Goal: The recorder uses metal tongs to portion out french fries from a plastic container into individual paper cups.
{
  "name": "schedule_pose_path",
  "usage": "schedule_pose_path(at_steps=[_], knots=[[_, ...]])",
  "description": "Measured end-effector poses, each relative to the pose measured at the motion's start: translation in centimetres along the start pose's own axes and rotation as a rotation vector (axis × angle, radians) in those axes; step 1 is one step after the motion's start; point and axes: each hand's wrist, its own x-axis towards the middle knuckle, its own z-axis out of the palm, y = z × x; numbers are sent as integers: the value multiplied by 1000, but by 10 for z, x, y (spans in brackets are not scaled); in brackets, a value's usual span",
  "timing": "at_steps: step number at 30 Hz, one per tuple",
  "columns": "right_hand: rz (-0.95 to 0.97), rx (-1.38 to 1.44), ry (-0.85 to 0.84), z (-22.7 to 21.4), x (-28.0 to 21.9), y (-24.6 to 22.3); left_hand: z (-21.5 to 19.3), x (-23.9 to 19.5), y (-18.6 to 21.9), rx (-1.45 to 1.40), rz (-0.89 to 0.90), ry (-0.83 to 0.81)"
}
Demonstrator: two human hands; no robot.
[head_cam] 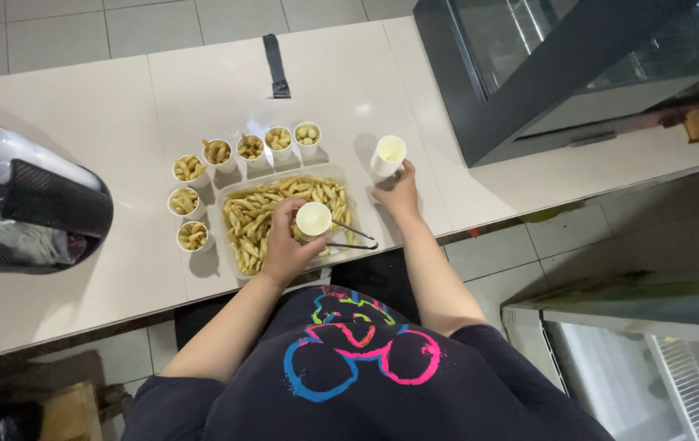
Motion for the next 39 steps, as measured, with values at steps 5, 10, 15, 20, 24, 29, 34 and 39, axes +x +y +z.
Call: schedule_pose_path(at_steps=[5,10,15,20,24,29,34,39], knots=[[-40,-169,-42,-35,-32,-28,-18,2,5,132,18,97],[-90,-143,-118,-57,-88,-114,-45,-8,-2,271,81,174],[-254,-282,-315,-44,-136,-169,-70,-22,-19,-146,-122,149],[-385,-509,-378,-22,-147,-162,-85,-20,-36,-105,-102,187],[-376,-652,-403,-14,-143,-147,-86,-13,-36,-33,-158,256],[-347,-794,-418,-36,-139,-168,-79,-23,-39,121,-120,245],[-284,-1018,-438,-30,-123,-155,-72,-28,-33,237,-160,303],[-307,-1026,-684,17,-133,-154,-71,-27,-38,450,-2,375]])
